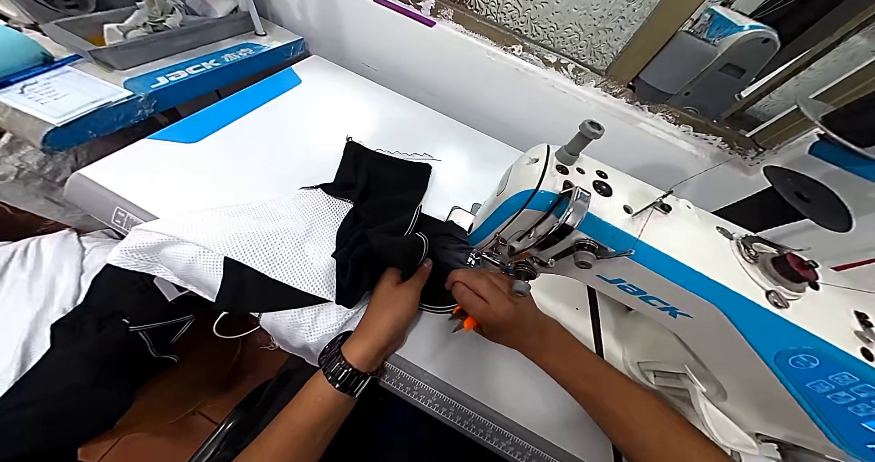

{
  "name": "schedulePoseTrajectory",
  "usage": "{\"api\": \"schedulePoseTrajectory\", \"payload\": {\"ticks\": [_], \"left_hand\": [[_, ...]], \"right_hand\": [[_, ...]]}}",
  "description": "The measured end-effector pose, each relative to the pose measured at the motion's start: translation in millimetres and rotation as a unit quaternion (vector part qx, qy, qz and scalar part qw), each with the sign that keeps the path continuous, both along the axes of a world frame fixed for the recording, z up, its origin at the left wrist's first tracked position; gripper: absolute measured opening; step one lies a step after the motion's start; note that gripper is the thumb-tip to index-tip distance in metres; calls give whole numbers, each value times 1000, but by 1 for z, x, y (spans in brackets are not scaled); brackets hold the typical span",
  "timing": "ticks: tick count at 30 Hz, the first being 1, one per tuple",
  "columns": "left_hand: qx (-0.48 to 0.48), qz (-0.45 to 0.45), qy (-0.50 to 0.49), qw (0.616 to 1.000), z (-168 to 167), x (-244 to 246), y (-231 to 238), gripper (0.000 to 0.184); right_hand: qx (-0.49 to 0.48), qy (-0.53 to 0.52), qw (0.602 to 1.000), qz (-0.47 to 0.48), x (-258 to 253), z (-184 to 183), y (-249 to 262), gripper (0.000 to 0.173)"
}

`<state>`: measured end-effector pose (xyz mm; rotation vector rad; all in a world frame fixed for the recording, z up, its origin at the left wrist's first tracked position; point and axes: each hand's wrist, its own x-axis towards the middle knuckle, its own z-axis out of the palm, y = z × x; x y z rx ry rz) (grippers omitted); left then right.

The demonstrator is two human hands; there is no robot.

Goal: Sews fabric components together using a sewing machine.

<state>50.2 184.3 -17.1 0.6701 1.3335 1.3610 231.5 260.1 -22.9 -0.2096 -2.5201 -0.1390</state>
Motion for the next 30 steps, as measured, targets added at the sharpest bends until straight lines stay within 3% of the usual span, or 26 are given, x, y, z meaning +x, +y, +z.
{"api": "schedulePoseTrajectory", "payload": {"ticks": [6,14,17,19,23,26,30], "left_hand": [[7,-8,-8,1000,-4,-3,-1,27],[10,-9,-6,1000,-7,-4,-3,24],[17,26,-7,999,-9,-7,-8,23],[30,25,-15,999,-10,-10,-5,23],[51,-14,-72,996,-12,-12,-7,25],[46,-26,-103,993,-9,-15,-18,29],[11,-47,-145,988,-7,-2,-66,30]], "right_hand": [[80,-32,995,-59,-1,-1,-8,7],[82,-27,993,-84,-6,2,-9,9],[31,-45,978,-203,46,-11,-29,20],[18,-60,953,-297,87,-4,-48,18],[-8,-73,914,-399,107,13,-92,17],[-61,-43,916,-394,89,7,-97,21],[-48,10,953,-298,47,1,-77,19]]}}
